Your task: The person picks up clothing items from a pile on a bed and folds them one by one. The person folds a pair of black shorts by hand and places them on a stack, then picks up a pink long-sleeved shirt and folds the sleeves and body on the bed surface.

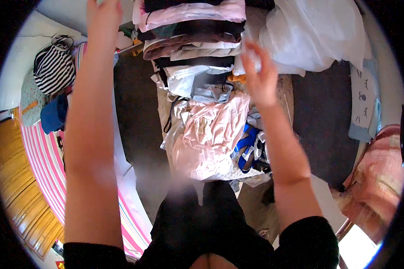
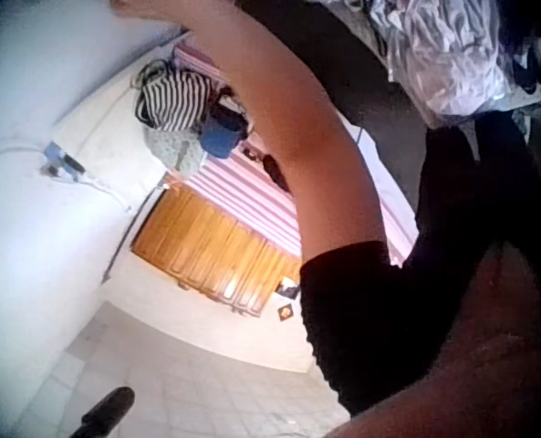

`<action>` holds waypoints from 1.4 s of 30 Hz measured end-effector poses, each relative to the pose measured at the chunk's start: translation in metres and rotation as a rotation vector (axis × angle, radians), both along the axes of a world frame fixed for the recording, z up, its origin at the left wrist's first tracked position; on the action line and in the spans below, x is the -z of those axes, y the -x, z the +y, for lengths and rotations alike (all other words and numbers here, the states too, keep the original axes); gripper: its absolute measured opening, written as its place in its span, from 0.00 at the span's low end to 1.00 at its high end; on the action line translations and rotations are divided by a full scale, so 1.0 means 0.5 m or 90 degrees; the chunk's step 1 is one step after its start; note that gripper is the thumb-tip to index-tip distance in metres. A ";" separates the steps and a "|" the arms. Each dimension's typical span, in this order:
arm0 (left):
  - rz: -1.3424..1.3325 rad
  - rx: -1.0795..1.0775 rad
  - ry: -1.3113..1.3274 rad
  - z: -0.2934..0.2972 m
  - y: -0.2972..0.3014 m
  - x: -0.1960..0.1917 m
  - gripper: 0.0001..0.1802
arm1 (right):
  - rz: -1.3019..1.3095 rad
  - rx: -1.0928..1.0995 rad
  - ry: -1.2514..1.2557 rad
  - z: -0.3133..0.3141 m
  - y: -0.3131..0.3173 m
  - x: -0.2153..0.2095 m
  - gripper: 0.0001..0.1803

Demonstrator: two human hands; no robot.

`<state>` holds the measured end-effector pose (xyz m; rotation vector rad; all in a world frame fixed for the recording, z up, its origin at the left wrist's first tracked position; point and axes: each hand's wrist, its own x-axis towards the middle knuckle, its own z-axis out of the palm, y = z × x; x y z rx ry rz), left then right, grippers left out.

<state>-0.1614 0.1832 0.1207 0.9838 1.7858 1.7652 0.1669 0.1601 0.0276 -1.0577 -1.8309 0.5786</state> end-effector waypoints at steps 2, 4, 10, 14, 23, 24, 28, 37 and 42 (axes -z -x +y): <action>0.070 0.095 -0.036 -0.160 -0.051 0.082 0.17 | -0.004 0.059 0.208 -0.126 -0.076 0.126 0.18; 0.004 0.130 0.186 -0.316 -0.138 0.190 0.16 | -0.189 0.198 0.433 -0.253 -0.135 0.235 0.23; 0.101 0.369 0.646 -0.664 -0.336 0.426 0.27 | -0.233 0.215 0.707 -0.520 -0.132 0.348 0.46; 0.294 0.479 0.504 -0.716 -0.385 0.456 0.35 | -0.149 0.220 0.858 -0.510 -0.112 0.334 0.35; -0.119 0.481 0.634 -0.612 -0.352 0.371 0.22 | 0.797 0.286 0.896 -0.434 -0.168 0.074 0.17; -0.206 0.445 0.522 -0.595 -0.351 0.357 0.20 | 0.827 0.284 0.862 -0.407 -0.179 0.047 0.17; -0.395 0.323 0.330 -0.517 -0.319 0.300 0.22 | 0.900 0.242 0.721 -0.302 -0.220 -0.002 0.16; -0.599 0.000 0.179 -0.476 -0.253 0.302 0.23 | 0.910 0.449 0.632 -0.266 -0.284 0.108 0.16; -0.571 0.022 0.267 -0.510 -0.230 0.300 0.23 | 0.923 0.421 0.632 -0.305 -0.284 0.024 0.17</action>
